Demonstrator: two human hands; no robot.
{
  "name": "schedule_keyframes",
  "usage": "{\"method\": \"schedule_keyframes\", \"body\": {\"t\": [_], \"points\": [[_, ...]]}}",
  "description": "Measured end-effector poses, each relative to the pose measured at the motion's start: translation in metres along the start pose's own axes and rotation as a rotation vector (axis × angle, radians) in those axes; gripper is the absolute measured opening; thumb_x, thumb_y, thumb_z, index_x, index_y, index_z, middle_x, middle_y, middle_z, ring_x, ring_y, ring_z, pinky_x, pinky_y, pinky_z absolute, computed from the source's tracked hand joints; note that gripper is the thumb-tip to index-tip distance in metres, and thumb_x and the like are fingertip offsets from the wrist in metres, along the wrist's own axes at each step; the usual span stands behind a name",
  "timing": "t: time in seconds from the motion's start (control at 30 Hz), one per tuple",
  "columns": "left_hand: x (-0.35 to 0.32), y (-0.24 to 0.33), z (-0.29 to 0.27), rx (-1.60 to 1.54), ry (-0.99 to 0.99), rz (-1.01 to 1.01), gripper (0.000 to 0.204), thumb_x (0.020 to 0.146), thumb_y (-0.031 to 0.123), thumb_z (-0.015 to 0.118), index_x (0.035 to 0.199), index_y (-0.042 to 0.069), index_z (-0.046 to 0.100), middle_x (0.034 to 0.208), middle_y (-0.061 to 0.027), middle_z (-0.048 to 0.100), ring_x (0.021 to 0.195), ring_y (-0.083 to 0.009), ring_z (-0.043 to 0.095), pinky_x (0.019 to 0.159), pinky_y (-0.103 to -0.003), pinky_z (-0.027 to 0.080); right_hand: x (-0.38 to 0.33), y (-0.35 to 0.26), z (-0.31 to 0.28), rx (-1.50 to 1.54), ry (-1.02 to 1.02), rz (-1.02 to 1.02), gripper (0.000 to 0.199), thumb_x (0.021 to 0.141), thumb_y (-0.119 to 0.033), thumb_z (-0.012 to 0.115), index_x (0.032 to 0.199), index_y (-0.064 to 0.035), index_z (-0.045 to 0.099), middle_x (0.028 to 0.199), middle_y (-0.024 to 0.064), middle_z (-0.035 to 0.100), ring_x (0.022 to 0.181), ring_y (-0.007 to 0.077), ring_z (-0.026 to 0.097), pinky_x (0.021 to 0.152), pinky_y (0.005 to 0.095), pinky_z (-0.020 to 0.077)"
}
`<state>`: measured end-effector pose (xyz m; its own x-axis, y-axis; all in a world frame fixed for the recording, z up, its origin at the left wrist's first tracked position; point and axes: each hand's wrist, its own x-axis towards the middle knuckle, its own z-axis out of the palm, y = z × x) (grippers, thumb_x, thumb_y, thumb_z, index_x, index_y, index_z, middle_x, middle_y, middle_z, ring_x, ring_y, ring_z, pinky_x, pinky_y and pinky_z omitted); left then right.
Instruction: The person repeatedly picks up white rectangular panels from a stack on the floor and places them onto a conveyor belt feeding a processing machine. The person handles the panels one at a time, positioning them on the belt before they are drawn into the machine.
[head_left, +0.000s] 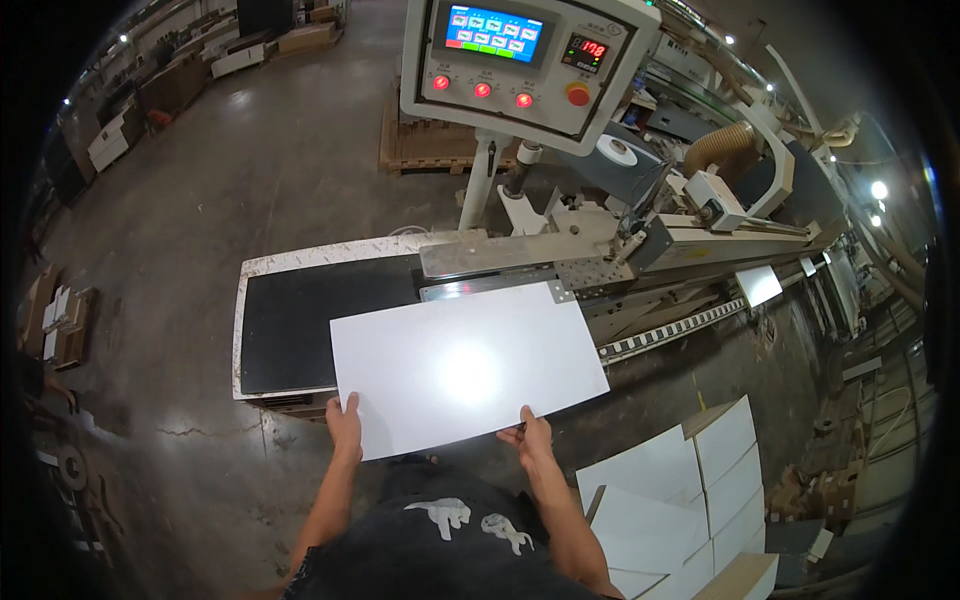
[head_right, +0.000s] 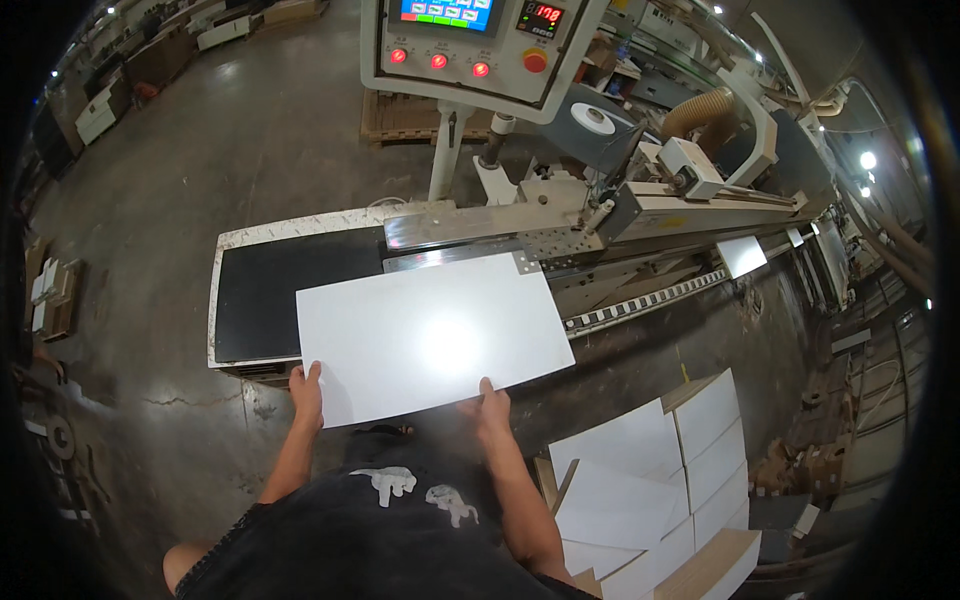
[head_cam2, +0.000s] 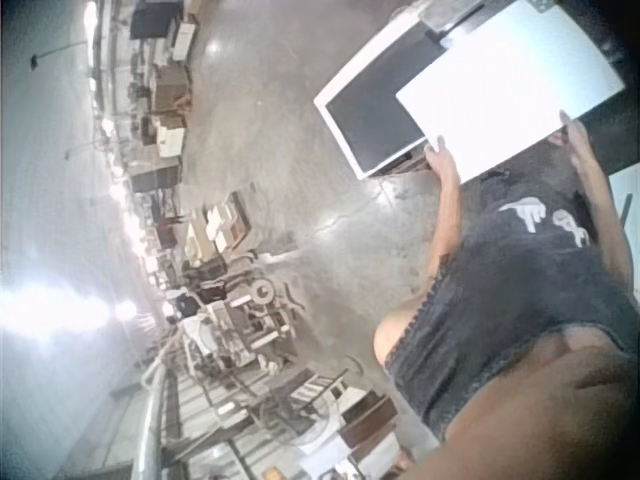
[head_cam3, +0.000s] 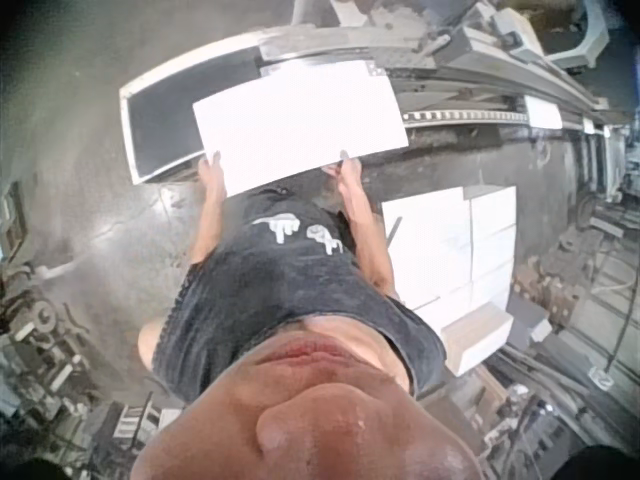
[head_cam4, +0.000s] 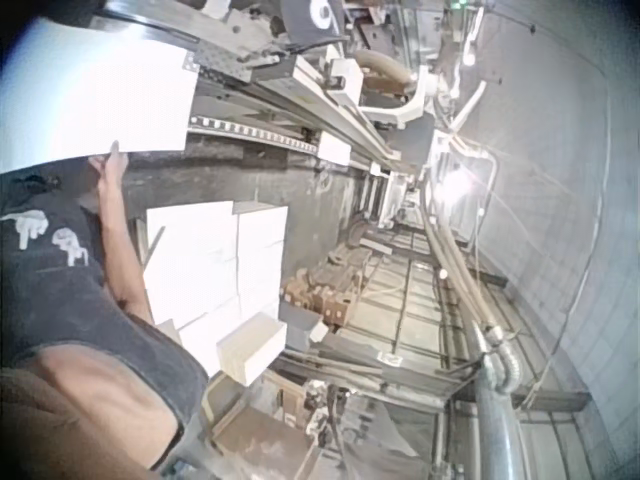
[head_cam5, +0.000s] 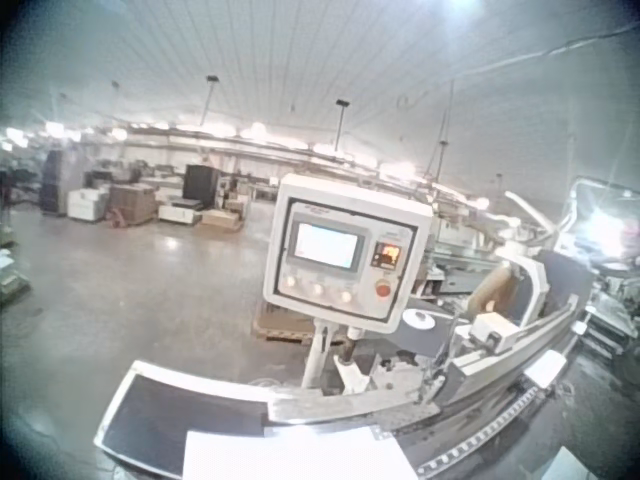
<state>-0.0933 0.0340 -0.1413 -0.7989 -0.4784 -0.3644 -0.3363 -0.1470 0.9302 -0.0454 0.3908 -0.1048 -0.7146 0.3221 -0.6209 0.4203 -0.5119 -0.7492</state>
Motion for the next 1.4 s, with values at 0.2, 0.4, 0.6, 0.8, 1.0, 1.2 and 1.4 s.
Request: {"method": "schedule_keyframes", "body": {"t": [0.2,0.4,0.6,0.8,1.0,1.2,1.4], "points": [[0.027,0.018,0.013,0.137,-0.071,-0.014,0.039,0.096,0.026,0.066,0.117,-0.004,0.051,0.112,-0.014,0.061,0.101,-0.0201,0.056,0.091,-0.035,0.045,0.025,-0.025,0.032,-0.066,0.02,-0.008,0.038,0.104,-0.027,0.048,0.119,0.008,0.05,0.096,0.0194,0.066,0.076,0.0305,0.069,0.064,0.0454,0.0633],[0.04,0.03,0.022,0.269,-0.057,-0.046,0.041,0.098,0.027,0.063,0.118,-0.005,0.049,0.114,-0.0159,0.06,0.103,-0.0226,0.055,0.092,-0.037,0.045,0.037,-0.033,0.046,-0.111,0.027,-0.007,0.044,0.105,-0.031,0.048,0.113,0.012,0.052,0.089,0.0208,0.066,0.069,0.0311,0.069,0.058,0.0451,0.0631],[0.038,0.024,0.025,0.302,-0.027,-0.06,0.057,0.098,0.03,0.063,0.136,-0.008,0.043,0.136,-0.021,0.052,0.124,-0.0268,0.05,0.107,-0.036,0.037,0.068,-0.01,0.005,-0.198,0.045,0.044,0.043,0.104,-0.025,0.049,0.122,0.0145,0.043,0.103,0.0252,0.061,0.071,0.0311,0.069,0.057,0.0437,0.0619],[0.01,0.041,0.079,0.243,-0.032,-0.125,0.059,0.1,0.025,0.062,0.141,-0.009,0.037,0.141,-0.0208,0.048,0.127,-0.026,0.047,0.108,-0.036,0.036,0.064,-0.069,-0.003,-0.177,0.109,0.018,0.047,0.105,-0.028,0.048,0.112,0.0177,0.039,0.088,0.0249,0.061,0.061,0.0329,0.069,0.052,0.044,0.0629],[-0.014,0.041,0.139,0.198,0.01,-0.138,0.058,0.099,0.024,0.061,0.142,-0.008,0.037,0.135,-0.0192,0.053,0.12,-0.0243,0.052,0.104,-0.035,0.04,0.119,-0.056,-0.068,-0.203,0.168,-0.001,0.041,0.105,-0.026,0.049,0.114,0.0122,0.039,0.093,0.024,0.062,0.061,0.032,0.068,0.051,0.0422,0.0627],[-0.031,0.03,0.196,0.352,-0.014,0.016,0.039,0.098,0.024,0.063,0.122,-0.004,0.053,0.11,-0.0157,0.063,0.1,-0.0202,0.058,0.09,-0.036,0.047,0.123,-0.136,-0.089,-0.028,0.098,0.056,0.041,0.105,-0.017,0.045,0.136,0.0019,0.028,0.107,0.0238,0.059,0.069,0.0279,0.068,0.05,0.0391,0.0629],[-0.049,0.019,0.255,0.294,0.01,-0.024,0.033,0.097,0.026,0.063,0.115,-0.001,0.054,0.103,-0.0131,0.064,0.093,-0.0184,0.057,0.083,-0.035,0.048,0.142,-0.172,-0.12,-0.104,0.135,0.005,0.037,0.105,-0.024,0.045,0.122,0.0071,0.035,0.096,0.021,0.06,0.064,0.0265,0.067,0.048,0.0373,0.0618]]}}
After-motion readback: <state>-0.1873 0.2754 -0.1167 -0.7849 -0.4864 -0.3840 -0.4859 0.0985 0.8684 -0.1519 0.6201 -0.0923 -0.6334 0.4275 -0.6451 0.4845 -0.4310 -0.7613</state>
